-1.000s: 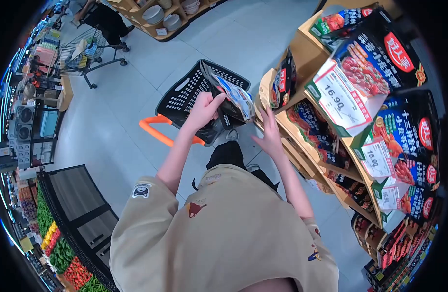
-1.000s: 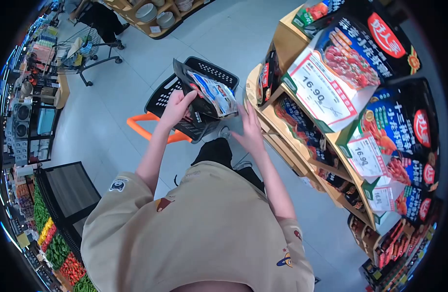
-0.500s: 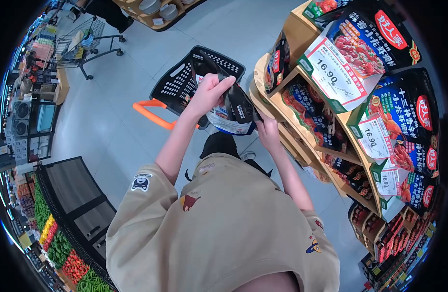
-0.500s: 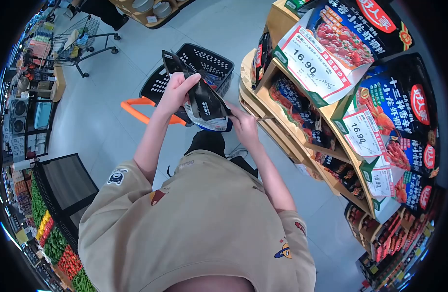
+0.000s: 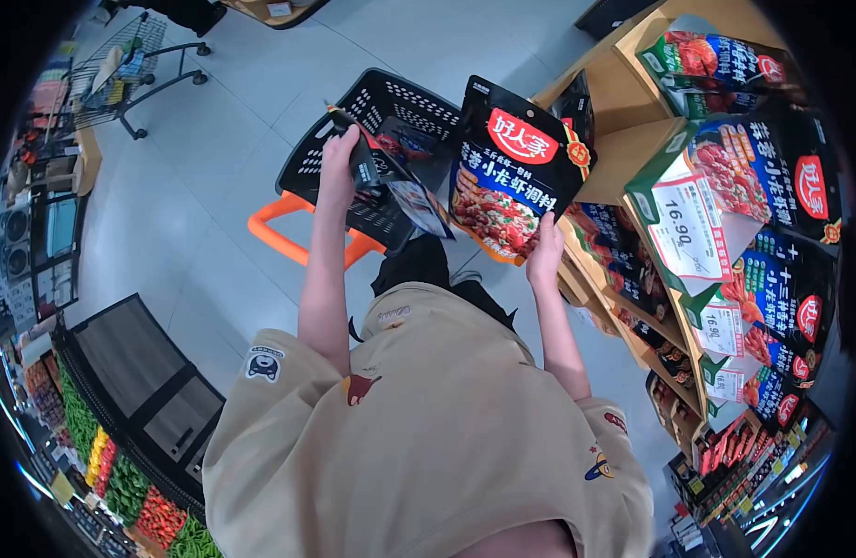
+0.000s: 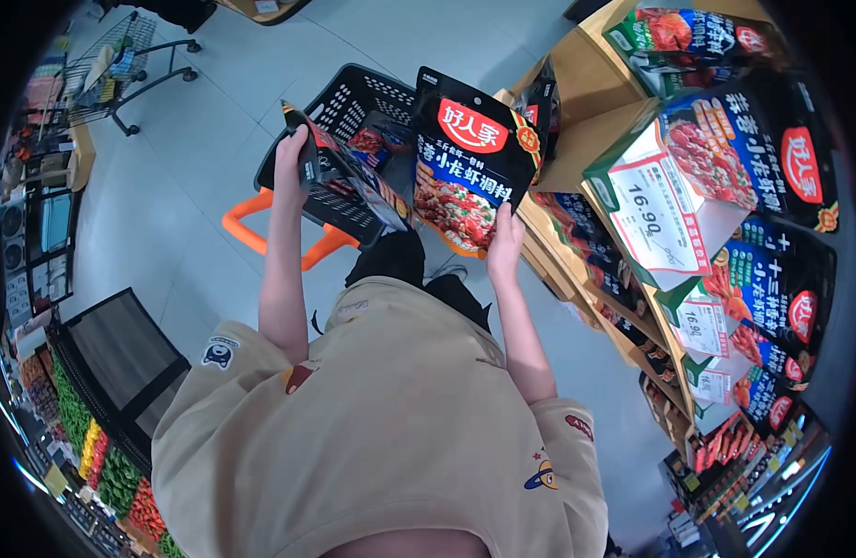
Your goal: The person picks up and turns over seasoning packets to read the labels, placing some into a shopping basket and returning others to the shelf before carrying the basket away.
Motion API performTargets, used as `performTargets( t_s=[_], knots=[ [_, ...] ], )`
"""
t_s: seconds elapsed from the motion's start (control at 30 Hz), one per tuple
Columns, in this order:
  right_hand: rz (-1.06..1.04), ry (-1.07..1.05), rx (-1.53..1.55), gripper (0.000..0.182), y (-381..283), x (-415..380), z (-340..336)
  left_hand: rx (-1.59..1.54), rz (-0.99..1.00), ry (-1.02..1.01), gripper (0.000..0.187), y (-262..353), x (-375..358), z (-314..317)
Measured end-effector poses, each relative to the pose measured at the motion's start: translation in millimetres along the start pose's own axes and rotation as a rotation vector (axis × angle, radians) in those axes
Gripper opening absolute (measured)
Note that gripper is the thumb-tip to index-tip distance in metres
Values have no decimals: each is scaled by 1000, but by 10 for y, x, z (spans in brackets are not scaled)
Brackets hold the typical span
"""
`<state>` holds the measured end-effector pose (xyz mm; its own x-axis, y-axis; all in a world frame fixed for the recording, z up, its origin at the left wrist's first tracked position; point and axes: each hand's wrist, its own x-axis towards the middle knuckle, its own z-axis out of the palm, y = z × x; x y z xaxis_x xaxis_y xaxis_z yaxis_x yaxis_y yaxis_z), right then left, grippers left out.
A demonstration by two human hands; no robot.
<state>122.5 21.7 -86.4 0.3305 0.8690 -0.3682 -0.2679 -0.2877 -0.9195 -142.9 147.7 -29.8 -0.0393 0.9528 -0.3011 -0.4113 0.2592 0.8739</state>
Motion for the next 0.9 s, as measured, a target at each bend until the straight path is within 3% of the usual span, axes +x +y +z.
performTargets(
  t_s=[0.07,0.13,0.17,0.2,0.27,0.33,0.37,0.4,0.47,0.53,0.6,0.67,0.7,0.73,0.9],
  knots=[
    [-57,82,3,36,86,32,17,296,-4,-35,34,-457,421,-460],
    [41,162,86,33,61,-34,102,745,-117,-114,43,-771,604,-561],
    [103,204,38,30,88,-74,110,1183,161,-165,47,-1071,740,-660],
    [166,246,-8,29,115,-136,102,1414,116,-83,44,-1342,810,-710],
    [250,410,-141,32,312,-241,53,1366,-81,23,44,-1950,1046,-1006],
    [309,447,-185,34,363,-382,15,1416,-145,46,43,-2257,1347,-1141],
    [335,506,-365,35,503,-508,-142,1462,-201,70,43,-2431,1474,-1208],
    [364,558,-547,35,662,-586,-272,1467,-216,62,43,-2634,1683,-1326],
    [547,636,-460,37,331,-536,68,1425,-354,-100,42,-3178,2025,-1657],
    [593,641,-490,38,336,-498,86,1530,-404,-197,40,-3371,2100,-1656],
    [649,653,-527,38,436,-571,45,1606,-610,-247,39,-3589,2109,-1636],
    [568,661,-733,37,543,-648,12,1629,-679,-317,39,-3839,2031,-1672],
    [597,522,-741,36,521,-675,-45,1651,-728,-362,38,-3957,2029,-1684],
    [553,610,-550,30,551,-677,-54,1648,-739,-376,38,-4095,2001,-1721],
    [584,581,-721,28,581,-776,-69,1696,-949,-332,30,-4500,1692,-1966]
  ],
)
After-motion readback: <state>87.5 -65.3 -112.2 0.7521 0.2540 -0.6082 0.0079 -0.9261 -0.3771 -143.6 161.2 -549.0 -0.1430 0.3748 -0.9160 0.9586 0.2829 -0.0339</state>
